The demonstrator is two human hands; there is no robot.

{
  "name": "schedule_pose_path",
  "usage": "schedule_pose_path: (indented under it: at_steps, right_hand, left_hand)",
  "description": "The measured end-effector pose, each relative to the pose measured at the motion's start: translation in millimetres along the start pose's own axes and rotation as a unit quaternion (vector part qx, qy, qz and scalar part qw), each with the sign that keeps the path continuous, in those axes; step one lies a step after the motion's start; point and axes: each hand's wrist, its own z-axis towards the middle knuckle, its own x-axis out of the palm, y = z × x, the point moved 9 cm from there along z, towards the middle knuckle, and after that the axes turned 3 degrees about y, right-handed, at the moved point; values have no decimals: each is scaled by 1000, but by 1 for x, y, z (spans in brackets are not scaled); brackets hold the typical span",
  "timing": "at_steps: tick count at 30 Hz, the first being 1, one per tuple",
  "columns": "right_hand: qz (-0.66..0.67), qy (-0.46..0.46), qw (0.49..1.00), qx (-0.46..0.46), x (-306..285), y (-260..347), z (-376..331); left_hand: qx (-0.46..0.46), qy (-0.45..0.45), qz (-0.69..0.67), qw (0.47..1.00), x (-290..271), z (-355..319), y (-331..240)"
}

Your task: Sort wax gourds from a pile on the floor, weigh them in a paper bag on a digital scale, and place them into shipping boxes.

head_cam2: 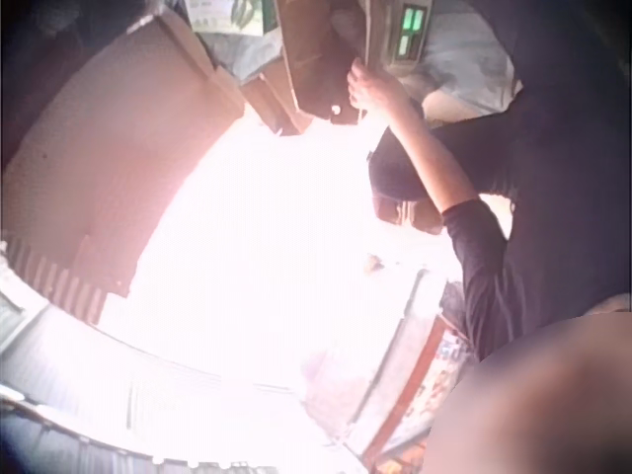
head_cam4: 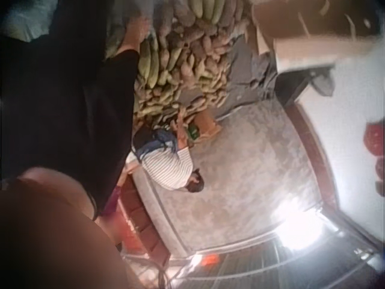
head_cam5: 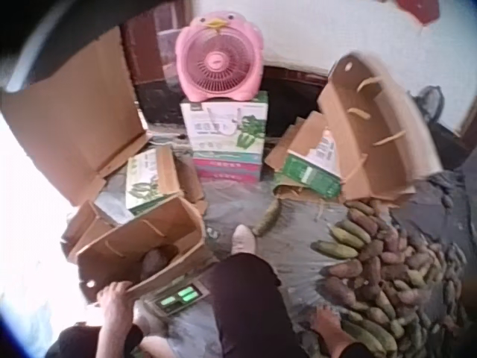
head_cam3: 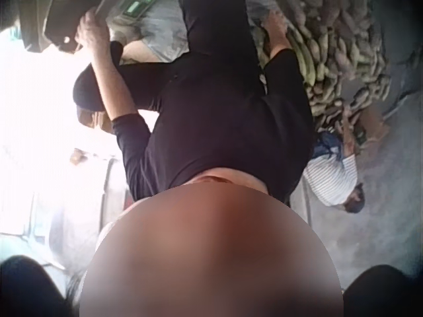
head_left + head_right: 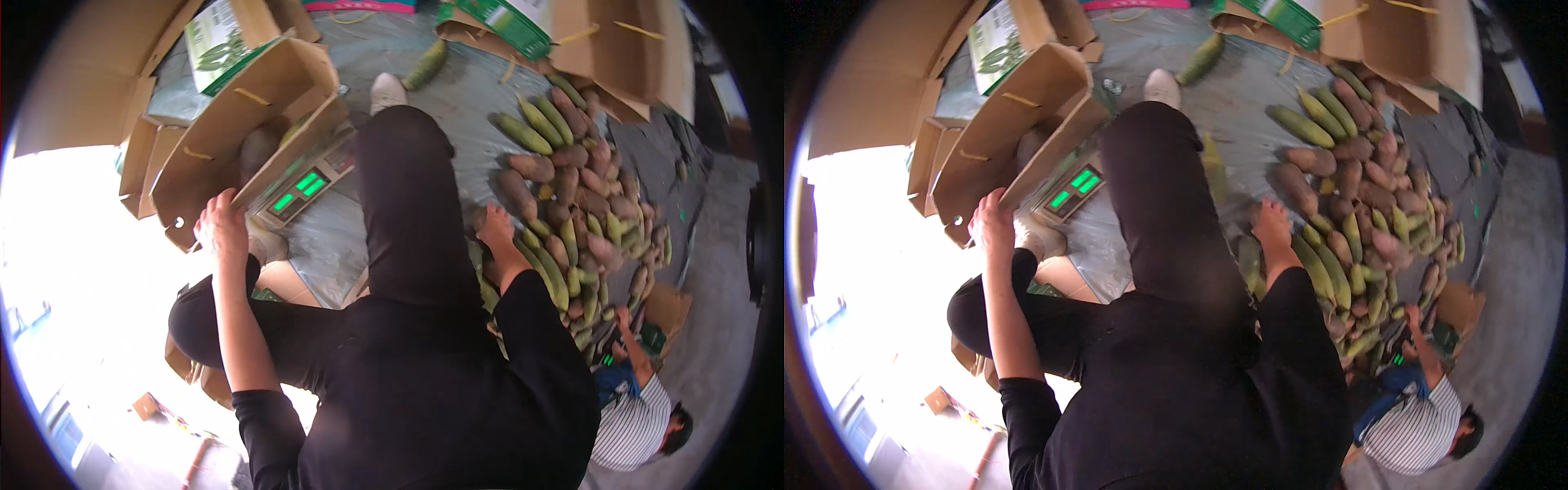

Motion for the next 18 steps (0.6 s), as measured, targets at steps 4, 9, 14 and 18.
schedule_pose_path:
  at_steps: [4,9,14,18]
  right_hand:
    - [-57,32,997,-34,-1,21,-2]
    - [-36,-7,999,-22,24,12,10]
    - [-35,24,999,-9,17,16,5]
    - [58,-51,997,-28,-10,20,4]
  left_hand:
    - [0,-16,-4,1000,-4,-2,6]
    - [-10,-32,-32,999,-9,0,7]
    - [-4,-36,-44,998,-9,1,6]
    - [-14,-39,-36,998,-11,-1,12]
